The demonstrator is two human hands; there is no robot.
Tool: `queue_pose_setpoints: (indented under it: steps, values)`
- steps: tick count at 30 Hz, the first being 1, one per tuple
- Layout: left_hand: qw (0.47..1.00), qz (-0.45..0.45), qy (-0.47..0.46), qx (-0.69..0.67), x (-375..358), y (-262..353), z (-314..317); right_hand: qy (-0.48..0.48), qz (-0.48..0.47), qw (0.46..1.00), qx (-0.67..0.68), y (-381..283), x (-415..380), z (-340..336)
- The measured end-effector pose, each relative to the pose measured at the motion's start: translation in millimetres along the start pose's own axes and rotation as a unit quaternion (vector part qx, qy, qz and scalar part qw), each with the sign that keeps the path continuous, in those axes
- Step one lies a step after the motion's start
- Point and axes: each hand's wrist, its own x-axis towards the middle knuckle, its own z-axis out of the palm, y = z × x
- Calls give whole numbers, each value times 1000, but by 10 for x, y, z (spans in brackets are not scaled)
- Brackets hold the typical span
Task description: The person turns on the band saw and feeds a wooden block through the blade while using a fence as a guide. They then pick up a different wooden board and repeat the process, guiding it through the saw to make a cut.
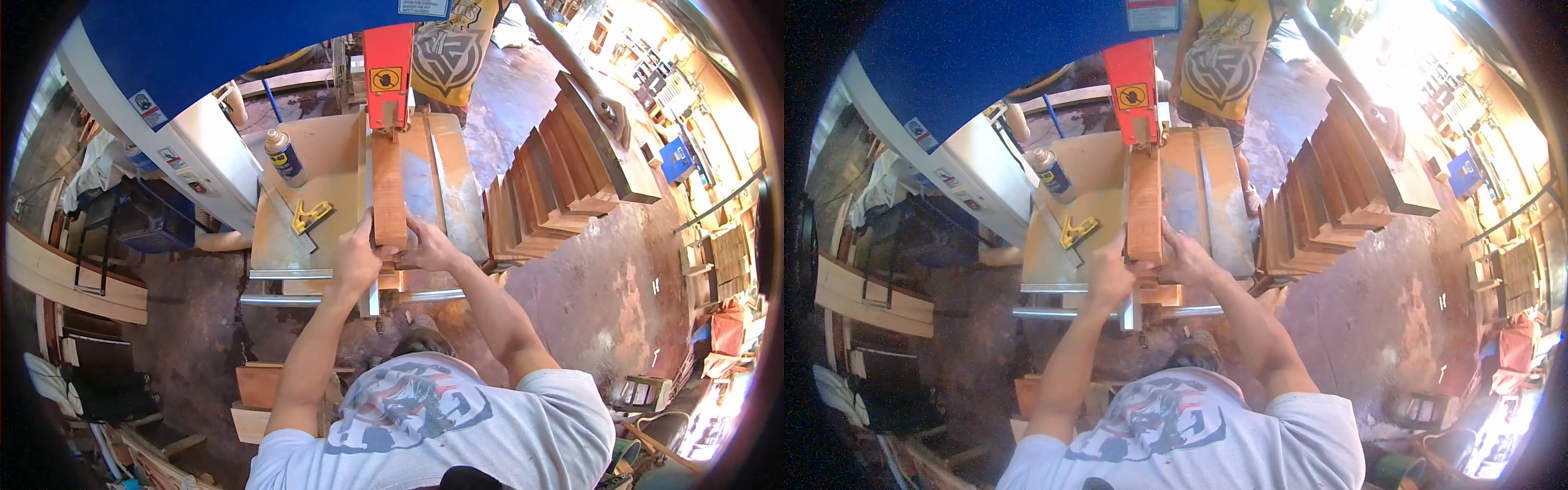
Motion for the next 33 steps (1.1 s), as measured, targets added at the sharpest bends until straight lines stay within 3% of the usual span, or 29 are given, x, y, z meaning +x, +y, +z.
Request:
queue_pose_setpoints:
  steps: [22,30,33]
  values:
    - [1000,-12,-7,3,223,-163,55,-22,9,999,29,144,226,-98]
    - [999,-34,-22,14,318,-227,69,-42,48,996,59,-94,274,-254]
    - [999,-29,-21,7,353,-250,83,-23,22,999,19,-21,323,-220]
